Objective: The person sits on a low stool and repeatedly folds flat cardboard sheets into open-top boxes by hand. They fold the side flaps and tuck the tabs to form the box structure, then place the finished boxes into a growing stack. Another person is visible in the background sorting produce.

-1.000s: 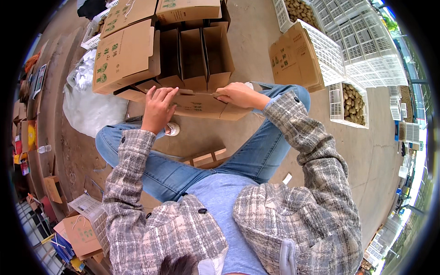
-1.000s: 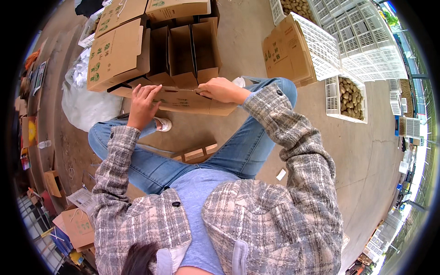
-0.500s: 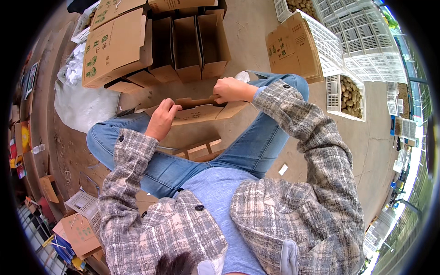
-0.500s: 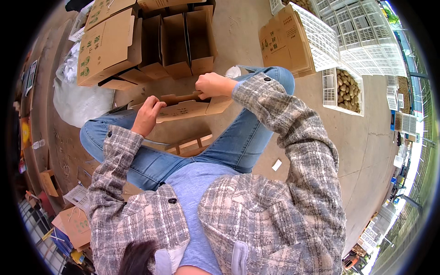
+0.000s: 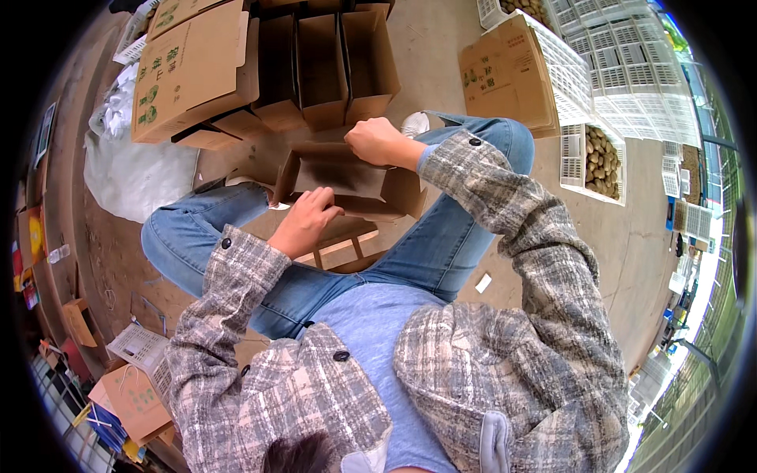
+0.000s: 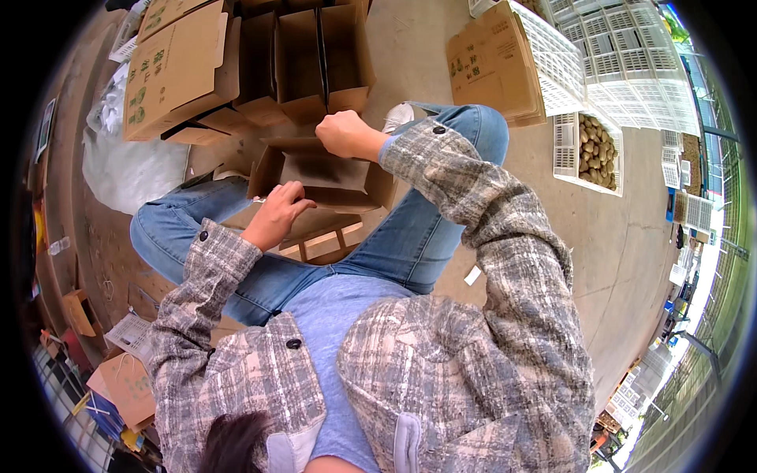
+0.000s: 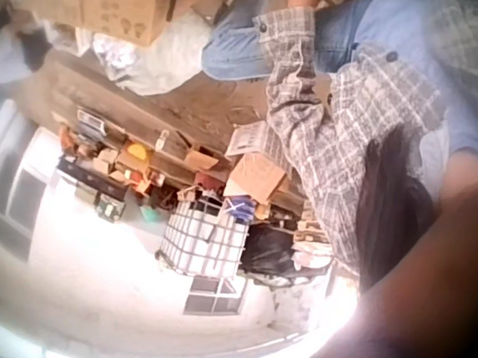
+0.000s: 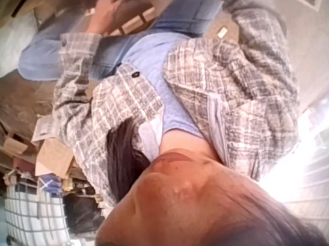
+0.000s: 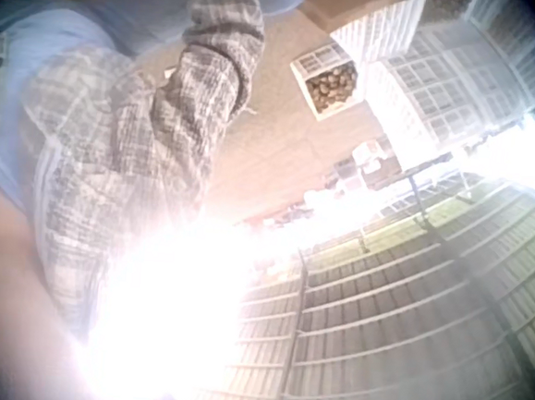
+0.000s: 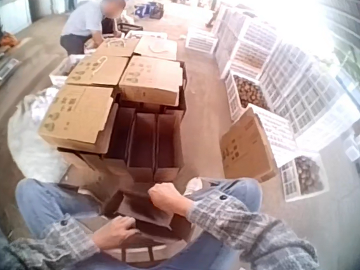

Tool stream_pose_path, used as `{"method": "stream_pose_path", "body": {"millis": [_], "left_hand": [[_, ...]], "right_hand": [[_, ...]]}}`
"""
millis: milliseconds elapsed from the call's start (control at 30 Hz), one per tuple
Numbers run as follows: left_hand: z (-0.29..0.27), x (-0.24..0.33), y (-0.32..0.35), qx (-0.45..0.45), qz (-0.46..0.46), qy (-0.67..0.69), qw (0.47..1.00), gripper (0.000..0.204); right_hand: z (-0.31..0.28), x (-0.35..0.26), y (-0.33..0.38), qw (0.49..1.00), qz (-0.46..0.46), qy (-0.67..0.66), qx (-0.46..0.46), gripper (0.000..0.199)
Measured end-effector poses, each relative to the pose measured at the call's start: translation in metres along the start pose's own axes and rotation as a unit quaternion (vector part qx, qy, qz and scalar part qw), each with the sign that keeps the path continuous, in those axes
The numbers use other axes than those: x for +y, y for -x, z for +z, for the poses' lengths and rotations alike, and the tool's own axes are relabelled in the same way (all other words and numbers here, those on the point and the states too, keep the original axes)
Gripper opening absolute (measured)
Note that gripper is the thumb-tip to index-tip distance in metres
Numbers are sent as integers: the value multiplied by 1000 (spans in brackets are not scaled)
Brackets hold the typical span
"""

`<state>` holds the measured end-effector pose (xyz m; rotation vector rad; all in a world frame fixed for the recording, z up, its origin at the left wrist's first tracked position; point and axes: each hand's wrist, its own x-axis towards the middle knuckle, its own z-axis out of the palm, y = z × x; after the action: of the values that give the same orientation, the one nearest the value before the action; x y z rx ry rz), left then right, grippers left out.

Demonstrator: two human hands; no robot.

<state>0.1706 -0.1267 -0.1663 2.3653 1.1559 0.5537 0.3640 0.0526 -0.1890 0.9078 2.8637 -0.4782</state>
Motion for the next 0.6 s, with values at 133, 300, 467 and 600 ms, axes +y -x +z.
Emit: {"method": "stream_pose_path", "body": {"millis": [133, 300, 467, 600], "left_hand": [[0, -14, 1, 5, -42, -4, 999, 23], [9, -16, 14, -7, -57, -35, 998, 26], [9, -6, 11, -39, -51, -65, 996, 28], [-2, -6, -5, -120, -109, -41, 986, 22]], "right_hand": [[22, -27, -4, 993, -70, 57, 76, 11], [63, -62, 11, 983, -59, 137, 107, 38], [92, -72, 12, 970, -47, 203, 124, 71], [102, -70, 10, 966, 6, 228, 121, 69]]}}
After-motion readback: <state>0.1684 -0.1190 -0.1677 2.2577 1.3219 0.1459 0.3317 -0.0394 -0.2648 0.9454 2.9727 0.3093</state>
